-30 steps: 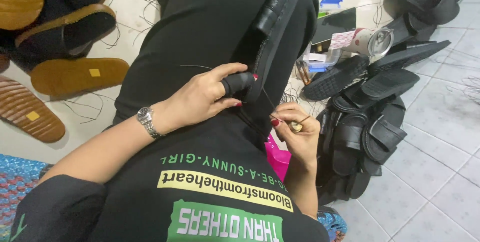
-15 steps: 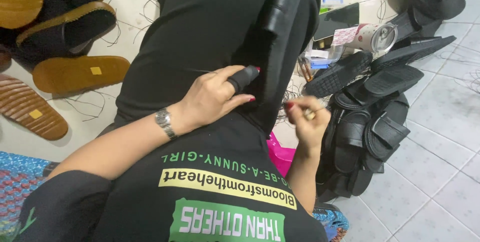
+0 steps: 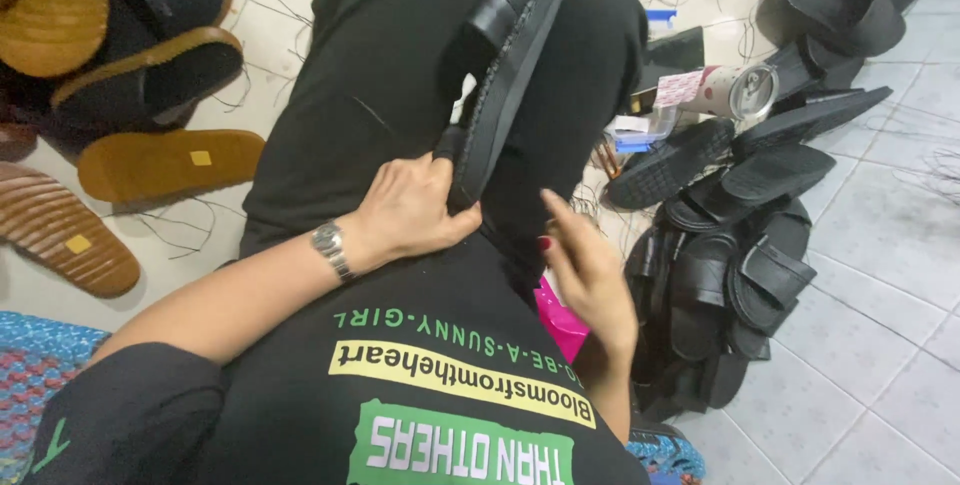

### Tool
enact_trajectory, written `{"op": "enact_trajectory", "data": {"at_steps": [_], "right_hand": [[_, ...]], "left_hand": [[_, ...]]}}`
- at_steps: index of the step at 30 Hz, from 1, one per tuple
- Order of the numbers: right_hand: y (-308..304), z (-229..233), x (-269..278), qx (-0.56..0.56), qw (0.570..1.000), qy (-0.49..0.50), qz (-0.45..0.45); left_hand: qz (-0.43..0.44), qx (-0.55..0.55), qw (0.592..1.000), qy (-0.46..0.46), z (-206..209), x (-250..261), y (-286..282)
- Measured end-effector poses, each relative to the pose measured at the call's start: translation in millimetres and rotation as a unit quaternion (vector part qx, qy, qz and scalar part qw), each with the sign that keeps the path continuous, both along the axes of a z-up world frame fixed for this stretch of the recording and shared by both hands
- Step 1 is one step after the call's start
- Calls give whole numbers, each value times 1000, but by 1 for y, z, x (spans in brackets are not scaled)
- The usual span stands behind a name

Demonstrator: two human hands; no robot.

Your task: Hand-stitching the sole of a black sandal using a needle and thread

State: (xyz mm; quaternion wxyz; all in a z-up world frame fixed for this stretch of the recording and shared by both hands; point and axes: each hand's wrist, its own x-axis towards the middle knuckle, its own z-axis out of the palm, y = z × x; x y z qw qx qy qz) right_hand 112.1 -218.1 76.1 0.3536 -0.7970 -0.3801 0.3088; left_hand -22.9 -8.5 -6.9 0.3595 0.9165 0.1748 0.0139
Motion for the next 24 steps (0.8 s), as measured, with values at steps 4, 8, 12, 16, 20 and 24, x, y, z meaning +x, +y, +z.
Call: {"op": "enact_trajectory", "data": {"at_steps": [4, 8, 12, 16, 20, 24], "right_hand": [[18, -9, -26, 70, 995, -7, 65], [20, -26, -42, 109, 988, -32, 107], [25, -32, -46, 111, 987, -29, 113], [32, -36, -44, 121, 984, -14, 126], [35, -43, -42, 122, 982, 17, 145], [34, -48, -40, 117, 981, 37, 147]], "left_hand": [[12, -109, 993, 47, 38, -22, 11], [3, -169, 983, 77, 44, -38, 8], [1, -182, 980, 85, 40, -39, 10], [-3, -201, 972, 119, 45, -39, 17], [-2, -244, 957, 154, 44, -42, 21], [7, -249, 956, 158, 39, -41, 24]]}}
